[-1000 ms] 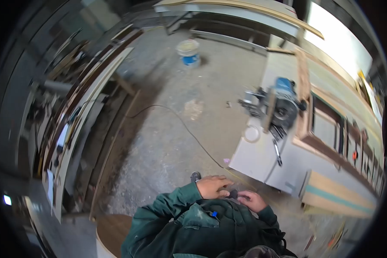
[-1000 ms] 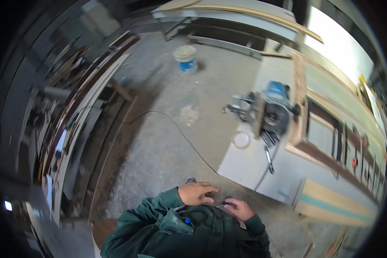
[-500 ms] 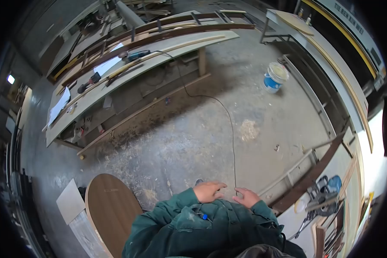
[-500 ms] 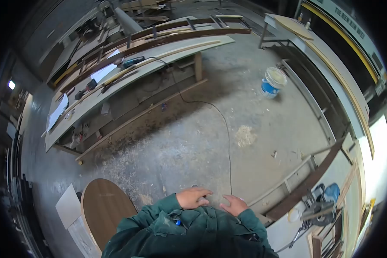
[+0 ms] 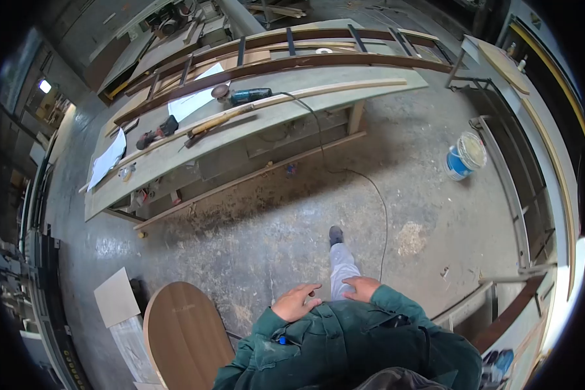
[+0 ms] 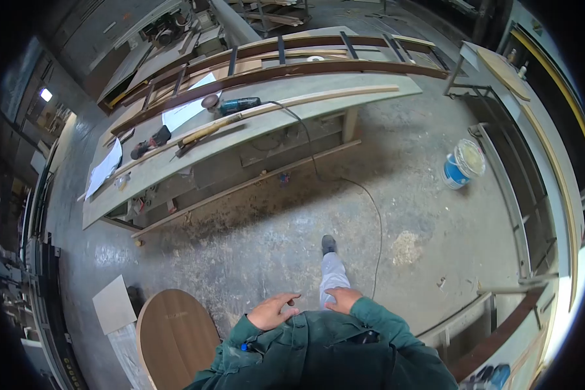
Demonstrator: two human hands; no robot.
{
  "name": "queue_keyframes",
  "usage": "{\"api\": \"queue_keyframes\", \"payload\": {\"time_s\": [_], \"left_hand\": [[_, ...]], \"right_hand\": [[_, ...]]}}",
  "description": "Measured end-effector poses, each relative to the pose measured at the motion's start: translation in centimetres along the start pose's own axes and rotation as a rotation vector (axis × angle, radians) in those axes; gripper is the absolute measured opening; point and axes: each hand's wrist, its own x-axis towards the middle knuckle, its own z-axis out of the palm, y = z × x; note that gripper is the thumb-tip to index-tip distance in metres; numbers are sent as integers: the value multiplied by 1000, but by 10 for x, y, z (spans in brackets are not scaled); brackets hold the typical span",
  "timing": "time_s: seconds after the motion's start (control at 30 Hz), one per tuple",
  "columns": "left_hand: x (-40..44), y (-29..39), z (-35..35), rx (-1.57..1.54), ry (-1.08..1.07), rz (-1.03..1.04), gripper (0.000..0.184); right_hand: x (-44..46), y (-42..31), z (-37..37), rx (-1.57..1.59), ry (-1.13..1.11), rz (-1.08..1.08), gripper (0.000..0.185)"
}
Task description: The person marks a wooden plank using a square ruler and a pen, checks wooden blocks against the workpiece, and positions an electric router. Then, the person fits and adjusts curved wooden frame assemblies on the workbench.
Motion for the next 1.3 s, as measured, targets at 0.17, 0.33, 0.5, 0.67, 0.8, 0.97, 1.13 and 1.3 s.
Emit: {"api": "queue_keyframes", "payload": {"time_s": [0.17, 0.33, 0.5, 0.67, 0.8, 0.97, 1.13, 1.3], "left_hand": [[80, 0, -56, -57, 111, -40, 41], [124, 32, -129, -59, 346, -79, 40], [155, 18, -161, -144, 397, -130, 38], [171, -15, -209, -217, 510, -136, 38], [179, -60, -256, -243, 598, -132, 38], [160, -99, -335, -297, 665, -151, 39], [134, -138, -371, -266, 739, -245, 40], [113, -149, -385, -346, 790, -365, 40]], "right_hand": [[105, 7, -109, -66, -4, -70, 57], [196, 24, -220, -119, 28, -133, 55], [272, 1, -313, -199, 71, -151, 54], [355, -59, -336, -212, 141, -292, 50], [422, -119, -326, -209, 277, -452, 51], [499, -195, -316, -425, 320, -599, 59], [565, -272, -305, -460, 222, -688, 60], [614, -304, -286, -434, 120, -754, 60]]}}
